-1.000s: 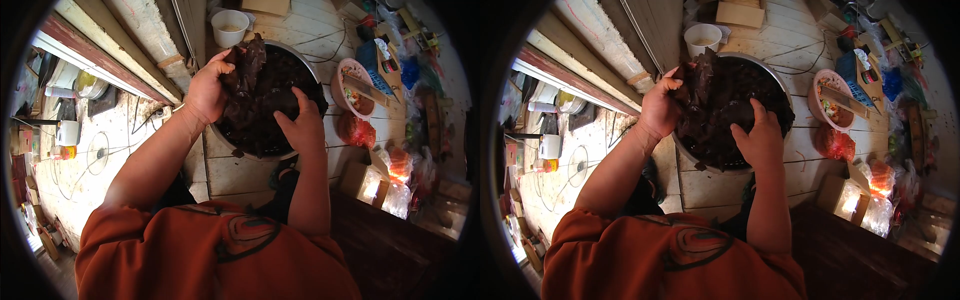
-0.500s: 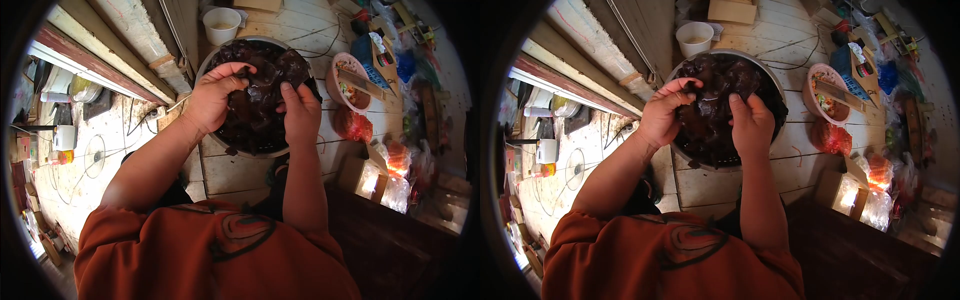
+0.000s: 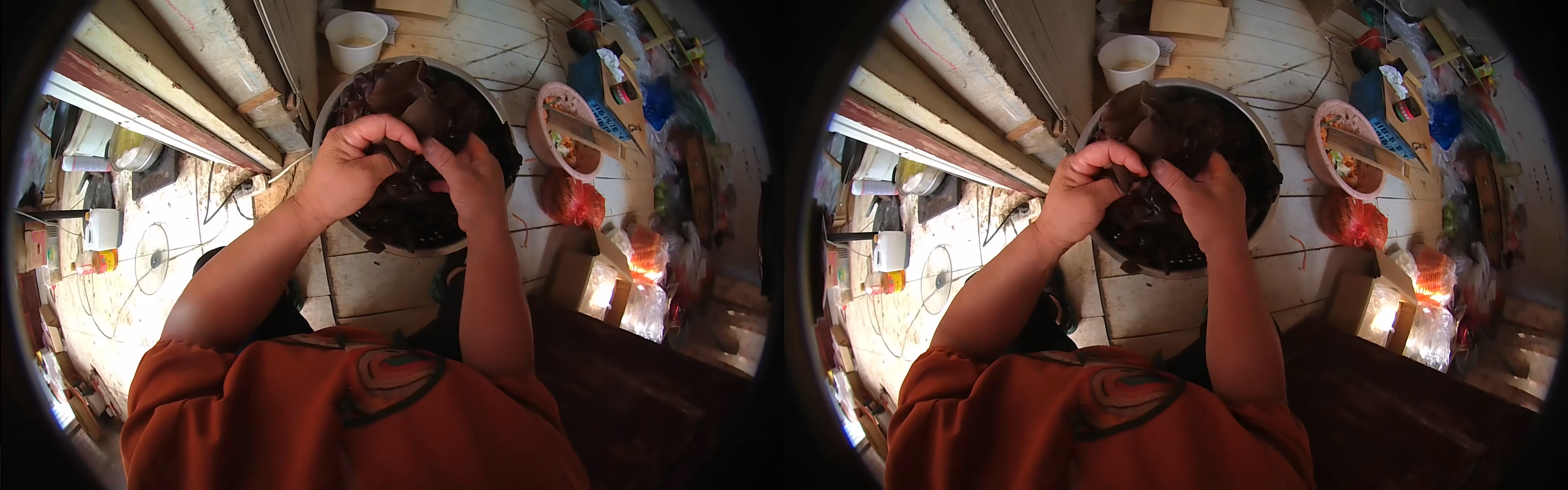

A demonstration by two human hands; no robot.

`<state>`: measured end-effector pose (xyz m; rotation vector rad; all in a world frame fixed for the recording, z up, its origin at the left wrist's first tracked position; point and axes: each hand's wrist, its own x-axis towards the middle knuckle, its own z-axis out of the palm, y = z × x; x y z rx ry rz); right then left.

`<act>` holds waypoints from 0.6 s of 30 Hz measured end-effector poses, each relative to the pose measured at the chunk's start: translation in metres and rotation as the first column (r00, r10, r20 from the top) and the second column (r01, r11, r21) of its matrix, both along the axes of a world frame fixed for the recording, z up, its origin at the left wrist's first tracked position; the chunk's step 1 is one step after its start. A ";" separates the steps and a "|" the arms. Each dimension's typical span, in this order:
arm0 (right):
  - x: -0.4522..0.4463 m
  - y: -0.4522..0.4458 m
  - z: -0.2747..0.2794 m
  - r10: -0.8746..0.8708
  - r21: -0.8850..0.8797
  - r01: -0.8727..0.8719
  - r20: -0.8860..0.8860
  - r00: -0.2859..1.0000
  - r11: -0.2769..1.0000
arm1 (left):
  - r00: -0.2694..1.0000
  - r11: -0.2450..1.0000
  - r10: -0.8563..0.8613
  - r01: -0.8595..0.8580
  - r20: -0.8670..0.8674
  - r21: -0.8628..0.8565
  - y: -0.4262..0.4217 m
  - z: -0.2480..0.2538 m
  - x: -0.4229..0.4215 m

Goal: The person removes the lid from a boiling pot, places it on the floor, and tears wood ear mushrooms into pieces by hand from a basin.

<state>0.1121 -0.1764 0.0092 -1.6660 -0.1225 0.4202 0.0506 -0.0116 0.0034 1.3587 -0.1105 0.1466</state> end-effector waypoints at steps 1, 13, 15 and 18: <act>0.001 -0.003 0.000 0.051 0.002 -0.051 -0.027 0.998 0.999 | 0.999 0.997 -0.017 0.015 -0.032 -0.070 0.002 0.001 0.000; 0.001 -0.002 -0.012 0.038 -0.313 0.162 0.547 0.836 0.936 | 0.995 0.992 -0.099 0.100 -0.014 0.074 -0.002 0.005 -0.005; 0.002 -0.003 -0.014 0.020 -0.268 0.164 0.573 0.819 0.950 | 0.997 0.997 -0.069 0.069 -0.025 0.017 -0.001 0.004 -0.004; 0.004 -0.005 -0.018 -0.111 -0.164 0.223 0.507 0.855 0.961 | 0.990 0.963 -0.014 -0.024 -0.140 -0.268 -0.001 0.001 -0.001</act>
